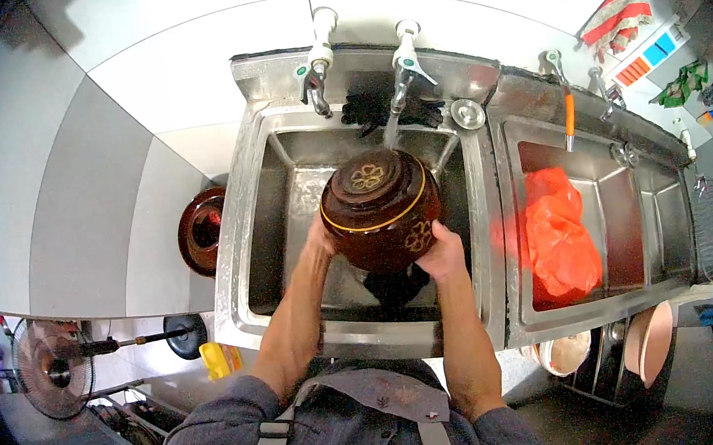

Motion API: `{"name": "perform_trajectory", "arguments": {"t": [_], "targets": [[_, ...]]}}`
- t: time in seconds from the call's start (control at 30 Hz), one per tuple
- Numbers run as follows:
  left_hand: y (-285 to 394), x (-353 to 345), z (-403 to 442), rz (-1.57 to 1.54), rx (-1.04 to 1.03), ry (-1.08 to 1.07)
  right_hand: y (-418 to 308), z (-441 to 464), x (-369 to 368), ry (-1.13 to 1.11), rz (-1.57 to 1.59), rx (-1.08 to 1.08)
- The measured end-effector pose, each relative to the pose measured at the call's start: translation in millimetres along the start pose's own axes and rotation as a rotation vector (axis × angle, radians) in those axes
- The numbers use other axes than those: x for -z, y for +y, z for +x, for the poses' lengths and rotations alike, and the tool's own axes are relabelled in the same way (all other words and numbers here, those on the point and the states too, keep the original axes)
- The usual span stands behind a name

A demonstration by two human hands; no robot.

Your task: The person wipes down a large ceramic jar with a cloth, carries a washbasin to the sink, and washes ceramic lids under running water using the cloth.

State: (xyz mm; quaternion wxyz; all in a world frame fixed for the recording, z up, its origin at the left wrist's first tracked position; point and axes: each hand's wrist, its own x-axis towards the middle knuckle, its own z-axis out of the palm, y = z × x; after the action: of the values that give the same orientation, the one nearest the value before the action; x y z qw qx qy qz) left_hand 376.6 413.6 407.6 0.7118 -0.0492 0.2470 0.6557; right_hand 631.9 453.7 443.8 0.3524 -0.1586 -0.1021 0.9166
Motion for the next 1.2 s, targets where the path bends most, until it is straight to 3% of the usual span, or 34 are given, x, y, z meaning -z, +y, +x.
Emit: {"name": "perform_trajectory", "arguments": {"t": [0.07,0.2,0.27,0.4,0.43,0.5,0.63,0.77,0.83,0.93,1.07,1.2], "targets": [[1.3,-12.9,-4.3,0.105,-0.256,0.129,-3.0,12.4,-13.1,-0.028,-0.106,0.033],[9.2,-12.9,-11.3,0.146,-0.271,0.347,-6.1,43.5,-25.0,0.244,-0.078,0.020],[10.5,-10.5,-17.2,0.149,-0.295,0.357,2.6,52.2,-22.7,0.460,0.015,-0.006],[18.7,-25.7,-22.8,0.229,-0.306,0.507,6.9,65.0,-10.3,0.457,-0.002,0.009],[18.6,-24.1,-25.6,0.226,-0.274,0.465,6.7,56.8,-41.1,0.518,-0.038,-0.006],[18.6,3.5,-10.3,0.185,-0.204,0.382,4.2,60.6,-31.6,0.493,-0.053,-0.024],[19.5,-10.0,-18.2,0.159,-0.142,0.402,3.3,66.7,-8.2,0.440,-0.078,-0.006],[17.3,-14.7,-24.5,0.046,-0.101,0.237,2.5,67.0,-1.5,0.475,-0.036,-0.042],[17.3,2.5,-16.2,-0.076,-0.049,0.027,3.4,62.1,-13.0,0.632,-0.030,-0.096],[11.7,11.9,-9.7,-0.089,-0.090,-0.013,6.7,64.4,-0.4,0.712,0.038,-0.040],[4.3,-8.0,-17.7,-0.082,-0.159,-0.066,10.1,73.0,25.0,0.474,0.084,-0.110],[-3.6,-16.5,-15.6,-0.051,-0.139,-0.097,15.5,70.9,30.0,0.424,0.089,-0.116]]}}
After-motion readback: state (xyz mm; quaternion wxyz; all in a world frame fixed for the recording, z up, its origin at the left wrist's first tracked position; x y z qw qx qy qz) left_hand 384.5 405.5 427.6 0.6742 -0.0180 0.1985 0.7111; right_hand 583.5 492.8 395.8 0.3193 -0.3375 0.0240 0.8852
